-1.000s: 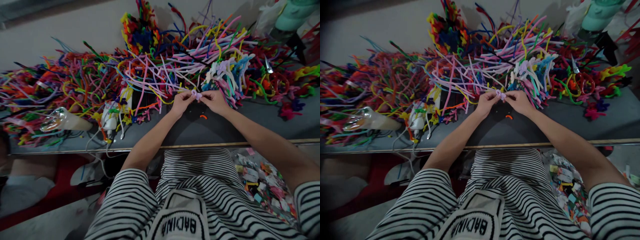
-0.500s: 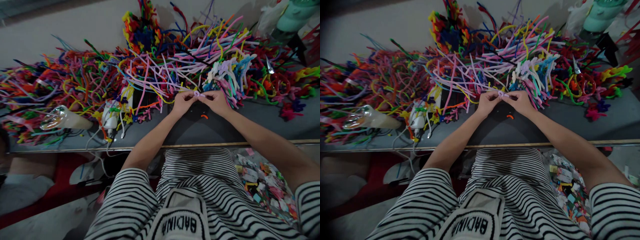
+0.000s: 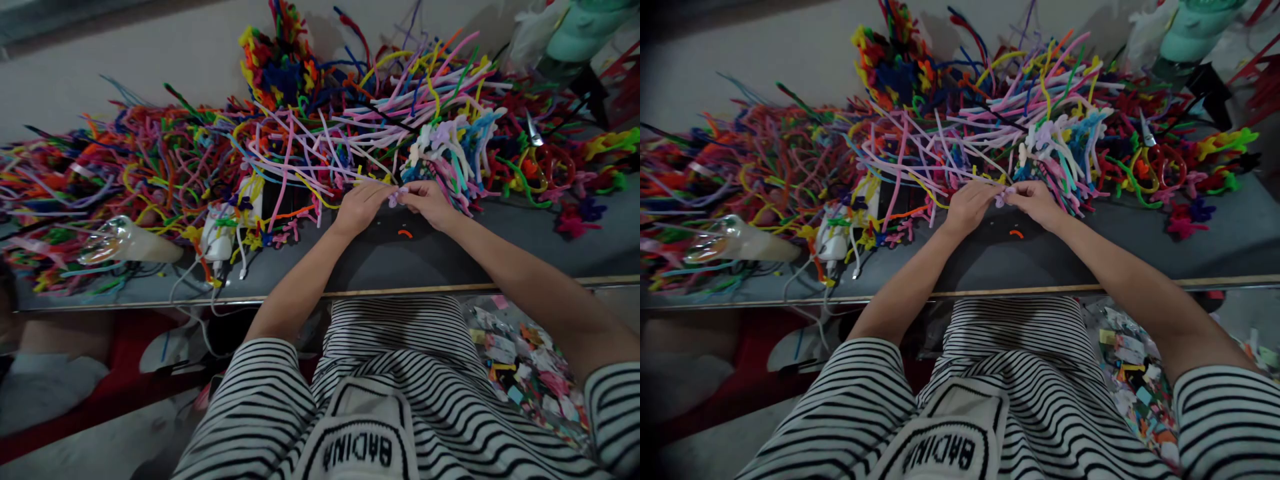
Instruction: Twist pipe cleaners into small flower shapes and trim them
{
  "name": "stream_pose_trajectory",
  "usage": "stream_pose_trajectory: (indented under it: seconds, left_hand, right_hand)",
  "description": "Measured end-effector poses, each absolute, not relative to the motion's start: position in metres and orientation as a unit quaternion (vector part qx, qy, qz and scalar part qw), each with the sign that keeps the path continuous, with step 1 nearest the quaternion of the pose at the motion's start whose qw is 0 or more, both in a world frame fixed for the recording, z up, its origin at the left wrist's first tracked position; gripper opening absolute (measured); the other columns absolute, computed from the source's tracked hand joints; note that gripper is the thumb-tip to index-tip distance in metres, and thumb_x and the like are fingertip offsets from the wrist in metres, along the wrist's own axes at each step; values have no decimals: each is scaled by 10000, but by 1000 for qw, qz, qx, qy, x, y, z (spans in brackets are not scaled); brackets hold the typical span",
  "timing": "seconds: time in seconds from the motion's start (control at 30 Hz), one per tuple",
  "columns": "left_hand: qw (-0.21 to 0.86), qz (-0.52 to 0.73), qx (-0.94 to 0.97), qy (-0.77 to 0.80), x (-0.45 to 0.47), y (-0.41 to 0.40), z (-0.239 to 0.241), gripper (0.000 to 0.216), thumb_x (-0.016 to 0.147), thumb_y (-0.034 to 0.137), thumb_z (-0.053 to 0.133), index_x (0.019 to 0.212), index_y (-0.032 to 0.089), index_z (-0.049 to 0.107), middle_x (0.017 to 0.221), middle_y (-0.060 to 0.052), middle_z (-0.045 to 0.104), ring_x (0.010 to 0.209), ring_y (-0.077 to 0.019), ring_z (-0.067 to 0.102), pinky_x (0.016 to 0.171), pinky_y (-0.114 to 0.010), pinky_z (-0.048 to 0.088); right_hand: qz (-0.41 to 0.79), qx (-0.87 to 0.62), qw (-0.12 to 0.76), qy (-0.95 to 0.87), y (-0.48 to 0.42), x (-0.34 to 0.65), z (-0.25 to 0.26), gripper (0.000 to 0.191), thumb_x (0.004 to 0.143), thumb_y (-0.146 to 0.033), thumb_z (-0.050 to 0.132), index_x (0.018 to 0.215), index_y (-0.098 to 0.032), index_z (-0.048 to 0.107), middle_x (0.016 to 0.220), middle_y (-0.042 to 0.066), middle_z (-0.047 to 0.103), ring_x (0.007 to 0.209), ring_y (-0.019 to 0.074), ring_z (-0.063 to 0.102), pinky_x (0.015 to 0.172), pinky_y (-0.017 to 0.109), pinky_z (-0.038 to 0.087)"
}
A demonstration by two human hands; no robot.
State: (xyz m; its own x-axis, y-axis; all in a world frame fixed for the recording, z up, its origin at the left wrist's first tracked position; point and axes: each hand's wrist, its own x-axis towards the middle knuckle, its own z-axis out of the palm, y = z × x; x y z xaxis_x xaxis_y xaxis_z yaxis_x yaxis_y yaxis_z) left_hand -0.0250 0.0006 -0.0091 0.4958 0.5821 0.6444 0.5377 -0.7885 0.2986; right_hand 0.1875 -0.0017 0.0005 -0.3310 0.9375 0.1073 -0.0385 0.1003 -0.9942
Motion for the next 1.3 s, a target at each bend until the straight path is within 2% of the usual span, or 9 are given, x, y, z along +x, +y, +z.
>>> stream_pose_trajectory:
  seconds: [0.23,0.4,0.6,0.77,0.87,0.93,1.0,1.13,1.3]
  left_hand:
    - [4,350,881,318,-39,-2,-2,325,1074,410,462,1186,260,728,1080,-82,779,1085,-203,726,1050,-423,563]
    - [-40,324,891,316,-39,-6,4,344,1080,380,420,1153,248,729,1042,-85,777,1058,-212,724,1012,-429,567]
    - [-28,352,863,361,-22,-9,7,377,1032,469,476,889,209,707,873,-104,712,968,-251,697,931,-453,543]
    - [89,393,824,399,-12,-13,11,408,977,506,565,713,204,641,667,-37,615,709,-177,615,749,-343,509]
    - [224,409,778,421,-10,-14,10,458,978,528,560,669,199,640,595,-7,591,568,-128,514,599,-285,437]
    - [268,420,756,425,-8,-15,8,451,976,535,565,695,198,670,612,-4,622,557,-120,507,575,-272,421]
    - [238,431,760,424,-7,-16,6,421,973,524,578,727,201,689,647,-8,649,591,-125,539,606,-273,447]
    - [82,409,816,400,-6,-19,2,346,1000,435,536,821,201,717,779,-57,713,771,-179,665,761,-322,530]
    - [-28,375,837,397,-10,-17,-2,308,1021,361,489,1051,186,740,1026,-129,770,1010,-245,720,922,-406,553]
  right_hand:
    - [562,-357,421,-616,-5,188,5,475,674,-613,850,712,-165,701,512,-44,480,479,58,309,471,250,195]
    - [528,-364,426,-638,-2,190,5,457,671,-605,856,738,-175,716,622,4,600,567,97,460,542,261,343]
    - [319,-405,431,-741,-5,197,10,243,813,-424,766,819,-181,765,574,-12,508,583,117,423,578,283,319]
    - [124,-394,398,-819,-12,202,13,157,830,-353,716,875,-225,793,702,40,648,705,183,576,691,321,399]
    - [92,-382,376,-839,-12,204,13,186,855,-377,695,926,-243,802,774,65,695,744,204,604,723,339,421]
    - [88,-382,375,-840,-11,205,13,204,859,-395,694,935,-242,806,775,68,698,746,206,606,728,342,424]
    - [100,-386,391,-830,-10,206,14,215,850,-415,708,921,-240,811,741,59,680,735,204,602,721,338,422]
    - [180,-394,429,-793,-10,205,16,259,846,-474,733,889,-232,814,665,37,623,698,196,587,707,330,425]
    - [231,-394,450,-767,-12,201,14,298,848,-504,750,910,-222,819,799,66,725,713,198,622,712,335,454]
